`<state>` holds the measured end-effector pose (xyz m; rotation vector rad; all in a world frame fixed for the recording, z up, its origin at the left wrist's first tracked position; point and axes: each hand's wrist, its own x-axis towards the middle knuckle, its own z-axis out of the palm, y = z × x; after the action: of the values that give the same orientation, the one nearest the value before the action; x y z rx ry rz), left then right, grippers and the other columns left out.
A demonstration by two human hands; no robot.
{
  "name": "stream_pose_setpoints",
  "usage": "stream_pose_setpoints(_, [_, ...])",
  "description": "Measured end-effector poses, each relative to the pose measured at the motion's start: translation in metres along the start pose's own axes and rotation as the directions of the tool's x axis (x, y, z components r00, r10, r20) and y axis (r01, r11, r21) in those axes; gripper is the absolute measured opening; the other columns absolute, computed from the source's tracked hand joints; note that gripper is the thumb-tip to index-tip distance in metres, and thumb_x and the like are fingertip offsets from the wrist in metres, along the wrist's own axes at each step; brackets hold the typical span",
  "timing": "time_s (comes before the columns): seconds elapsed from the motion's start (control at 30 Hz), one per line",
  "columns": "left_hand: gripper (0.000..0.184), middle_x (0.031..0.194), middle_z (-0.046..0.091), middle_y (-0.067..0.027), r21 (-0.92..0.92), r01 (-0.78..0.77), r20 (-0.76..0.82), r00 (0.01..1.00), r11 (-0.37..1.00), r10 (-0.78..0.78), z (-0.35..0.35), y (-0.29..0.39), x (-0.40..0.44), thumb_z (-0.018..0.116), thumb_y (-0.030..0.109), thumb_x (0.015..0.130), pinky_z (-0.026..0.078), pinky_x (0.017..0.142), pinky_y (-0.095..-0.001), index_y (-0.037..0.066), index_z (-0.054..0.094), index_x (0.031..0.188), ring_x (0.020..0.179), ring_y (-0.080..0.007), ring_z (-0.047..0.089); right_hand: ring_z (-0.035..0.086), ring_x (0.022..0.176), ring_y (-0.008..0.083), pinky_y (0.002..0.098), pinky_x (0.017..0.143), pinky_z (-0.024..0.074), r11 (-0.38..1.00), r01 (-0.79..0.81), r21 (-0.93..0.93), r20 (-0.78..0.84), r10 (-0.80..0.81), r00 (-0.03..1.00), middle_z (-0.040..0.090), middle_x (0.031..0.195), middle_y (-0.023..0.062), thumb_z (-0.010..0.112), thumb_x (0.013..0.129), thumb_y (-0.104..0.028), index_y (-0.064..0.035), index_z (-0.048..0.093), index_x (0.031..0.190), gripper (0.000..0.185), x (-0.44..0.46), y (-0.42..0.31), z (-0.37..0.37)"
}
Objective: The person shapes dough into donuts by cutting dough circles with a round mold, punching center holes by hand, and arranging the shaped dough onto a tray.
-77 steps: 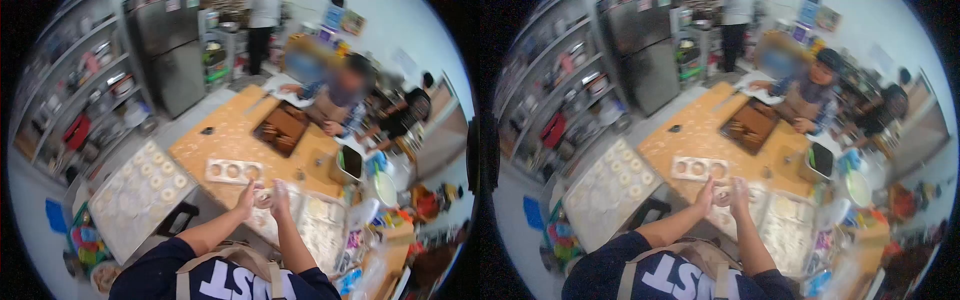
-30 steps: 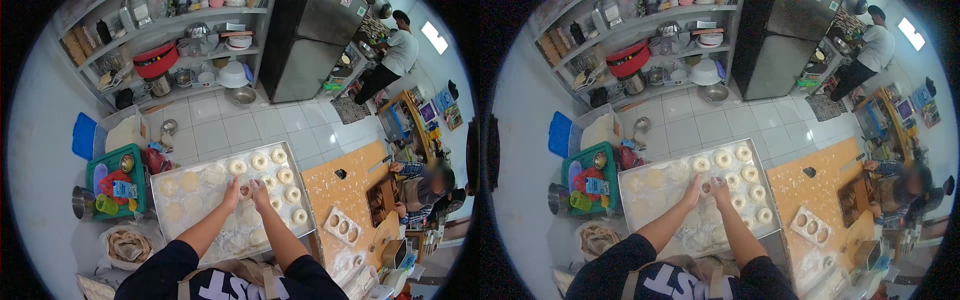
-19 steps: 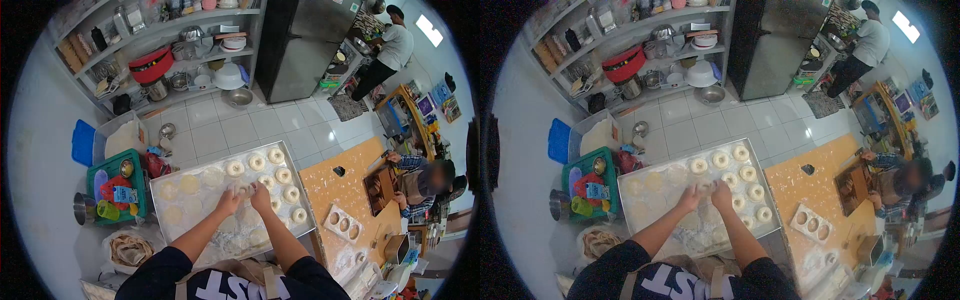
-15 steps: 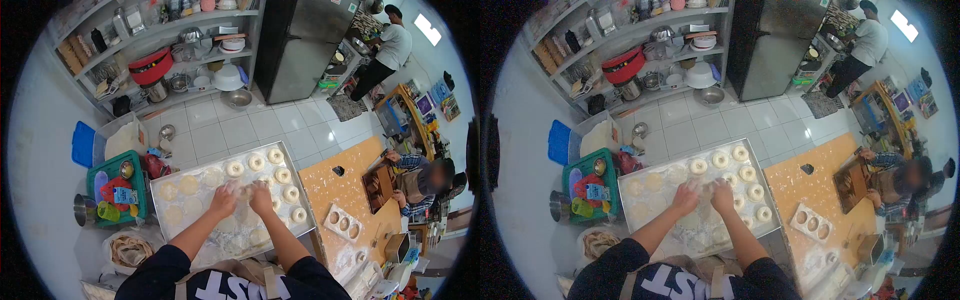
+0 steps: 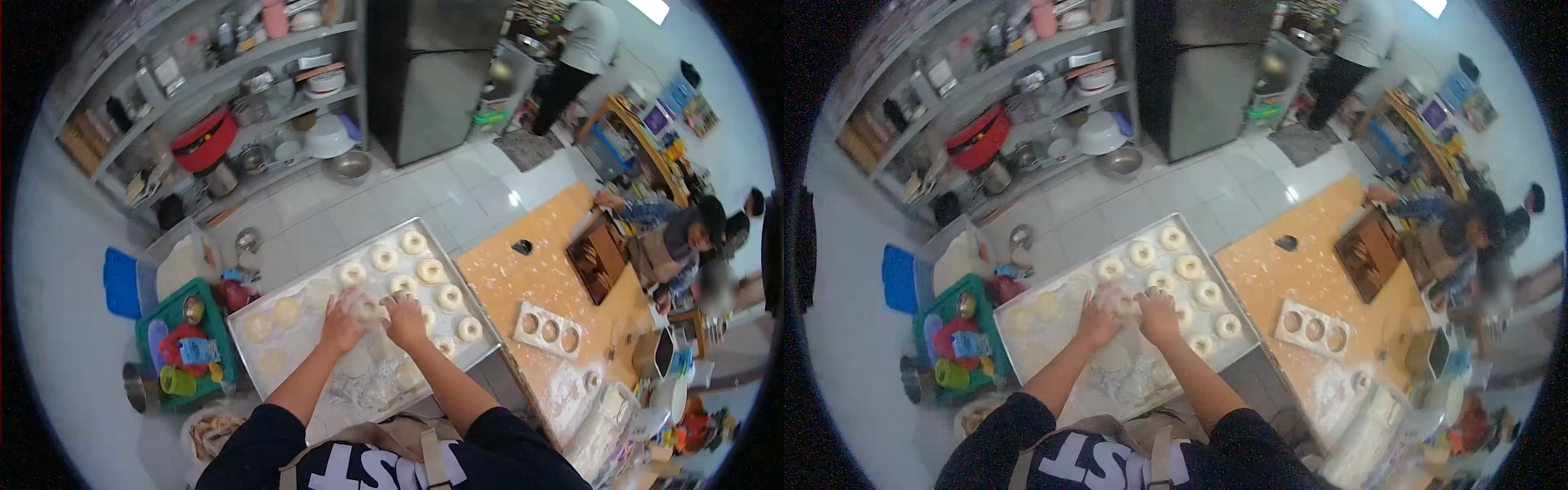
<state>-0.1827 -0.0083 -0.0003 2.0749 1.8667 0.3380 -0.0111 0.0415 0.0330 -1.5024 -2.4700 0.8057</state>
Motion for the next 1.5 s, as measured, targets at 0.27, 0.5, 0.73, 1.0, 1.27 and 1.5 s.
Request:
stream_pose_setpoints(0.27, [0.085, 0.144, 0.032, -0.0174, 0.046, -0.172, 0.029, 0.985, 0.984, 0.171, 0.036, 0.006, -0.016, 0.076, 0.023, 0.068, 0.018, 0.11, -0.0498, 0.004, 0.033, 0.138, 0.135, -0.0342, 0.027, 0.037, 0.126, 0.0381, 0.0596, 0.101, 0.0272, 0.998, 0.059, 0.037, -0.055, -0.057, 0.997, 0.034, 0.142, 0.0154, 0.059, 0.076, -0.007, -0.011, 0.038, 0.134, 0.062, -0.089, 0.044, -0.003])
stream_pose_setpoints(0.5, [0.084, 0.151, 0.017, -0.0164, 0.143, -0.101, 0.017, 0.995, 0.985, 0.099, 0.026, 0.054, 0.0, 0.069, 0.025, 0.077, 0.01, 0.11, -0.0542, 0.004, 0.023, 0.143, 0.14, -0.0341, 0.013, 0.05, 0.114, 0.0349, 0.0431, 0.099, 0.037, 0.885, -0.188, 0.427, -0.455, 0.389, 0.801, 0.054, 0.121, 0.0197, 0.06, 0.082, -0.016, -0.0063, 0.052, 0.122, 0.041, -0.238, 0.137, -0.086])
stream_pose_setpoints(0.73, [0.085, 0.151, 0.016, -0.0166, 0.11, -0.436, -0.141, 0.883, 0.893, 0.448, 0.077, 0.17, 0.025, 0.061, 0.045, 0.078, 0.007, 0.108, -0.0572, 0.006, 0.023, 0.143, 0.139, -0.0375, 0.01, 0.059, 0.099, 0.0355, 0.0397, 0.087, 0.0456, 0.578, -0.515, 0.633, -0.715, 0.692, -0.102, 0.061, 0.104, 0.0241, 0.058, 0.085, -0.014, 0.0018, 0.061, 0.107, 0.027, -0.471, 0.283, -0.118])
stream_pose_setpoints(1.0, [0.087, 0.149, 0.018, -0.0194, 0.068, -0.626, -0.097, 0.771, 0.777, 0.63, 0.136, 0.343, 0.035, 0.063, 0.042, 0.077, 0.01, 0.108, -0.0561, 0.006, 0.021, 0.144, 0.137, -0.0405, 0.013, 0.058, 0.101, 0.0387, 0.0444, 0.086, 0.0455, 0.145, -0.813, 0.564, -0.29, 0.957, -0.03, 0.062, 0.102, 0.0249, 0.057, 0.085, -0.043, -0.0004, 0.06, 0.106, 0.048, -0.547, 0.397, -0.111])
stream_pose_setpoints(1.27, [0.093, 0.149, 0.016, -0.0197, 0.05, -0.554, -0.007, 0.832, 0.831, 0.555, 0.177, 0.419, 0.038, 0.069, 0.034, 0.072, 0.009, 0.109, -0.056, 0.004, 0.017, 0.143, 0.138, -0.0417, 0.009, 0.061, 0.097, 0.0354, 0.0412, 0.086, 0.0454, 0.079, -0.805, 0.588, -0.129, 0.992, 0.004, 0.064, 0.103, 0.0197, 0.066, 0.071, -0.03, -0.0065, 0.062, 0.1, 0.038, -0.536, 0.422, -0.114])
stream_pose_setpoints(1.5, [0.094, 0.149, 0.013, -0.0209, 0.061, -0.546, 0.055, 0.838, 0.836, 0.543, 0.173, 0.423, 0.06, 0.073, 0.036, 0.07, 0.009, 0.11, -0.0551, 0.004, 0.022, 0.142, 0.138, -0.0406, 0.009, 0.061, 0.086, 0.0352, 0.0377, 0.078, 0.0481, 0.423, -0.413, 0.807, -0.425, 0.9, 0.093, 0.064, 0.092, 0.0174, 0.076, 0.068, -0.02, -0.005, 0.061, 0.1, 0.039, -0.582, 0.427, -0.095])
